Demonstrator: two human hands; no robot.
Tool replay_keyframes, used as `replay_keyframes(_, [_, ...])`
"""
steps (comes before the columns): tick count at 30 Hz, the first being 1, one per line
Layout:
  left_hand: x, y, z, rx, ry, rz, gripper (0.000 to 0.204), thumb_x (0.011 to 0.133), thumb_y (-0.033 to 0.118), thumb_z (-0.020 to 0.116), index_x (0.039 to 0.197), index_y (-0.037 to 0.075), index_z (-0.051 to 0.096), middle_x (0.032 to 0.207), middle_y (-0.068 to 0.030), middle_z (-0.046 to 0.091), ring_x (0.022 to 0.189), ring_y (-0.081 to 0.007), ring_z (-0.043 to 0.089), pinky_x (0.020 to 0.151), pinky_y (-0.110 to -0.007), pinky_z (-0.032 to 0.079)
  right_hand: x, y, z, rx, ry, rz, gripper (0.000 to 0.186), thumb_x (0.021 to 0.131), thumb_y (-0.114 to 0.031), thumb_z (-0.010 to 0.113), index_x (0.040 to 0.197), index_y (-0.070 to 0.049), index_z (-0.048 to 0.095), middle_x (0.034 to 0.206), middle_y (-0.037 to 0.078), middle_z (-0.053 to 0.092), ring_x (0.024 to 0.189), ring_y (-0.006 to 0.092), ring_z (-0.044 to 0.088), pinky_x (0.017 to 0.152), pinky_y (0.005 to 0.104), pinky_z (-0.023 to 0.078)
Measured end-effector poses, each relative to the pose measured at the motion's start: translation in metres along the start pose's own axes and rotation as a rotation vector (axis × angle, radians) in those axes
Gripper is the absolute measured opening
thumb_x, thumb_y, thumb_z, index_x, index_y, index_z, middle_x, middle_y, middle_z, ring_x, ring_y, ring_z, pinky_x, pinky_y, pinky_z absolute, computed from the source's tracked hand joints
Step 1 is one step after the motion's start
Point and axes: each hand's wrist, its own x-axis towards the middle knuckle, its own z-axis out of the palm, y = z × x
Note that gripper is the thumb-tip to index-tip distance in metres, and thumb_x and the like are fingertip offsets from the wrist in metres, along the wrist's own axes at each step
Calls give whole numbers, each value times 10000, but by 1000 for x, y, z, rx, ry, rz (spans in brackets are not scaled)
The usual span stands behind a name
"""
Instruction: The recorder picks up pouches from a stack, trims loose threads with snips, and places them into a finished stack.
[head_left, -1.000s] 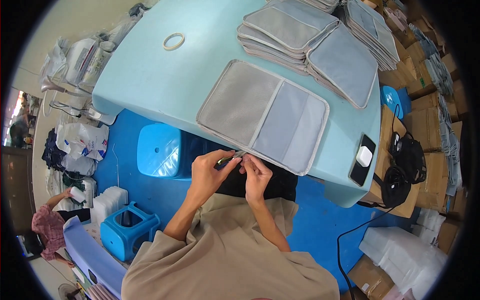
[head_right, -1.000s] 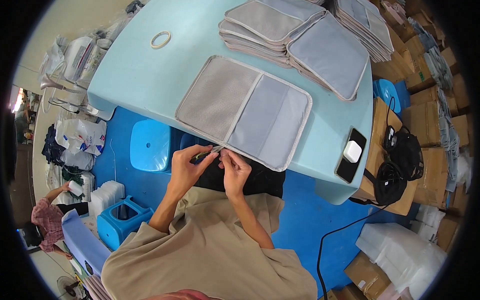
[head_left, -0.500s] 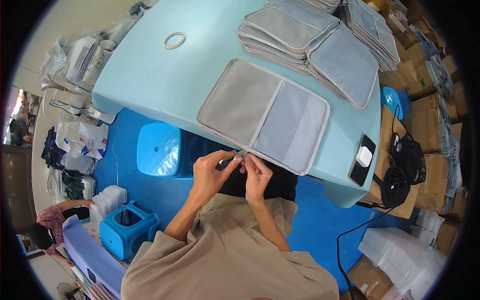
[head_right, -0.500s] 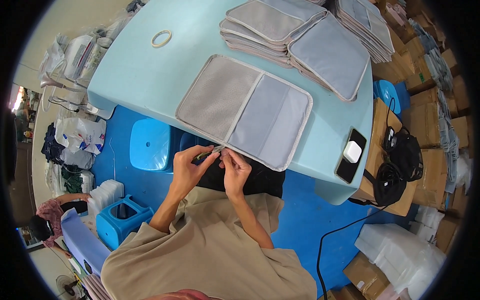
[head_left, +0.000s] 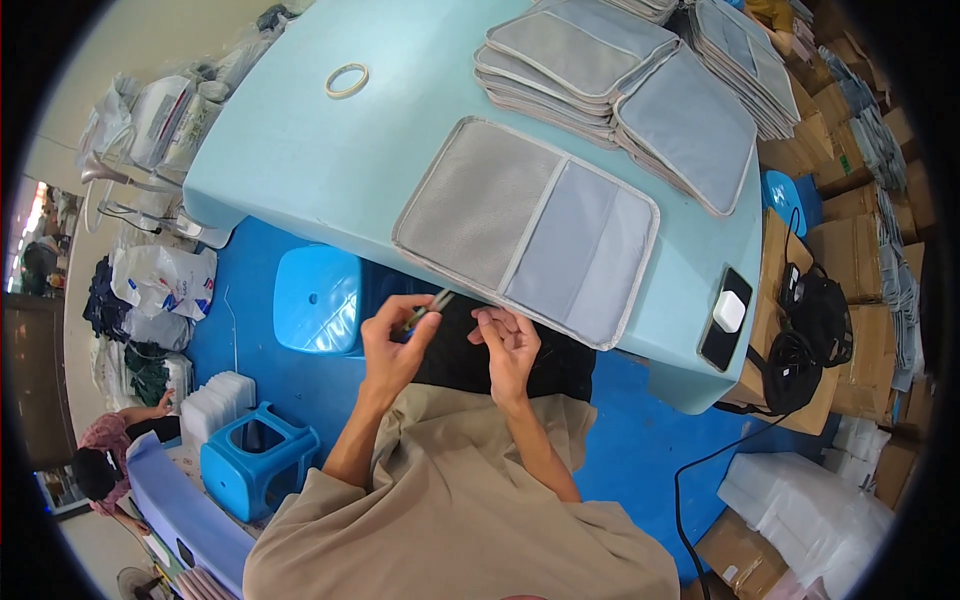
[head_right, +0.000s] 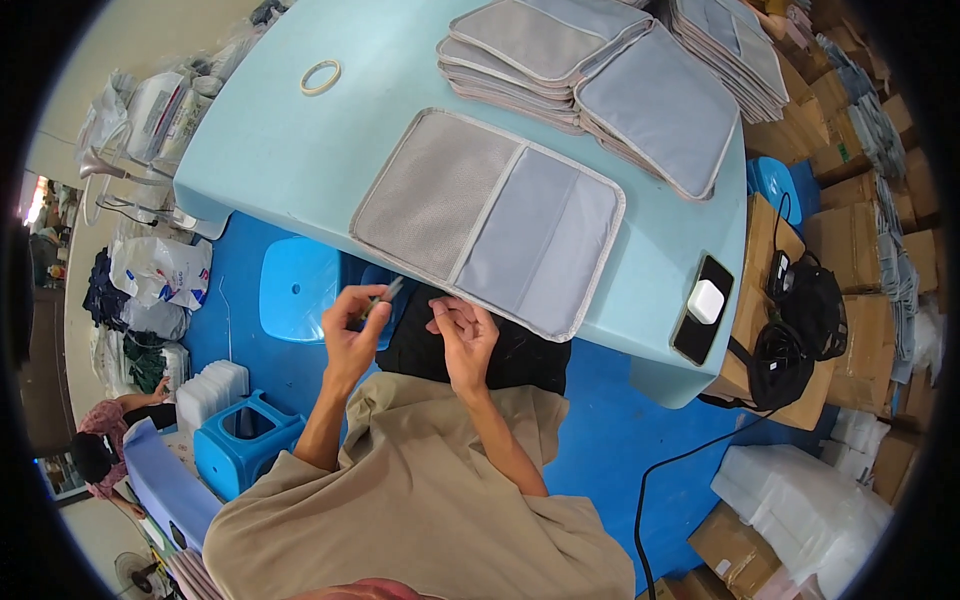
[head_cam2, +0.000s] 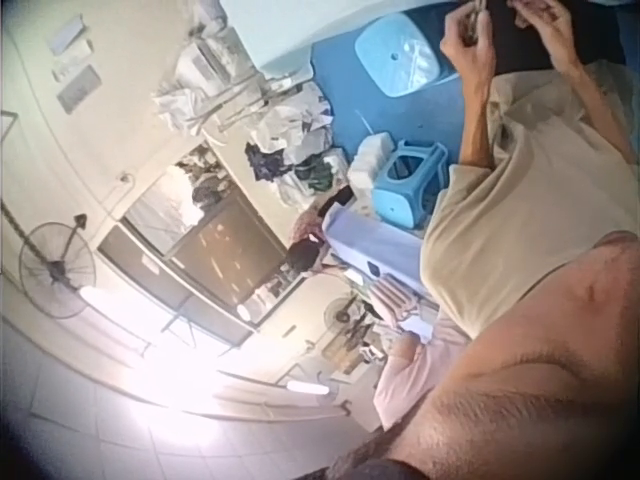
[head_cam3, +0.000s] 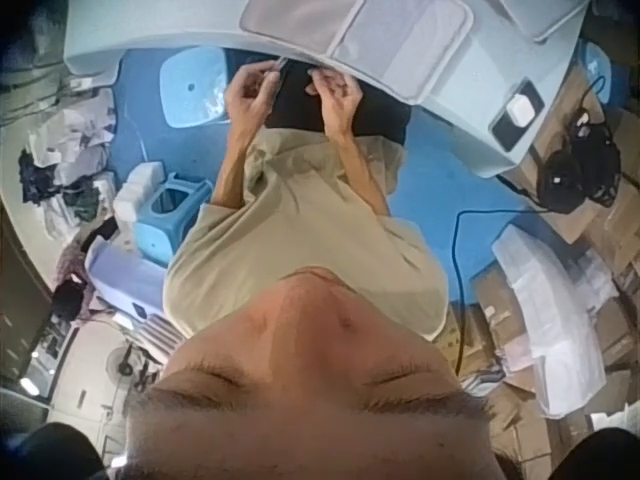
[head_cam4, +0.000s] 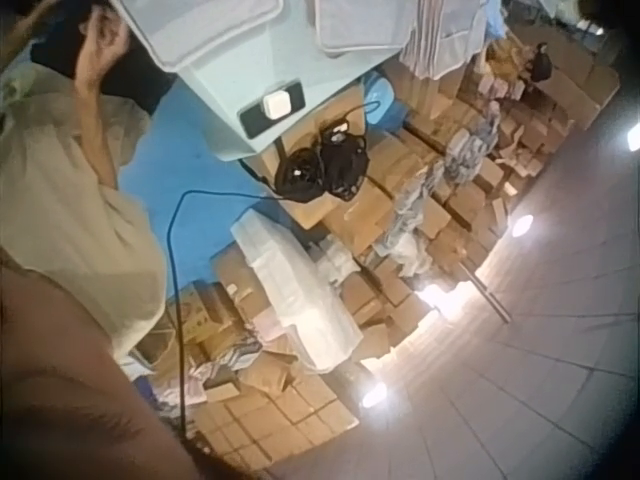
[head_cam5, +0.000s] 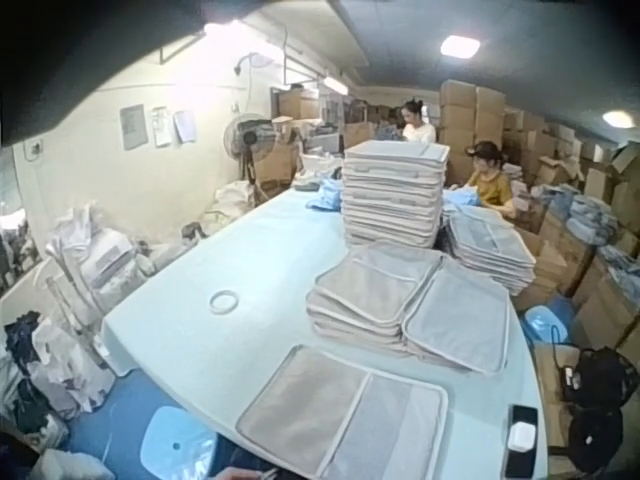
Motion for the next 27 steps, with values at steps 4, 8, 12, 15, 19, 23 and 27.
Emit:
replay_keyframes(4, [15,8,-2,-71,66,33,164,1006,102,769,1145,32,718,681,52,523,612,-32,411,561,-246,286,8,-15,12,105,-59,87,242,1034,8,696,1274,28,717,1147,169,782,776,160,715,702,284,599])
replay_keyframes(8, [26,15,5,-99,64,80,183,1006,106,772,1158,31,704,684,58,510,625,-30,418,568,-246,293,13,-5,10,82,-32,91,204,1035,-32,724,1228,31,743,1089,155,799,781,156,729,704,283,602])
replay_keyframes(12, [26,18,12,-69,22,93,188,992,90,782,1150,19,709,688,46,541,623,-31,432,565,-241,299,15,-2,11,-8,-18,26,143,1045,-69,732,1134,36,769,1000,141,803,764,153,729,706,280,600])
replay_keyframes(15, [23,15,14,-51,-9,95,190,982,84,790,1141,12,714,696,33,569,623,-36,446,564,-239,313,12,1,10,-44,-24,3,150,1050,-78,730,1124,48,765,984,142,799,759,156,732,695,280,600])
replay_keyframes(19, [22,16,12,-31,-11,84,188,985,82,790,1141,12,711,690,32,566,620,-39,447,562,-242,318,9,6,7,-42,-37,-42,167,1053,-80,727,1136,60,762,966,140,795,754,161,735,677,280,600])
replay_keyframes(23, [23,15,13,-26,0,85,185,992,85,787,1145,16,709,683,33,561,621,-38,447,562,-242,317,4,3,-2,-72,-12,-46,192,1051,-82,730,1177,59,761,971,143,790,753,168,735,676,283,598])
replay_keyframes(27, [25,12,9,-54,-20,124,249,962,103,823,1169,26,707,666,34,540,609,-49,424,557,-249,307,1,-8,-1,-27,33,0,198,1054,-80,723,1202,51,736,995,156,791,751,170,726,691,294,591])
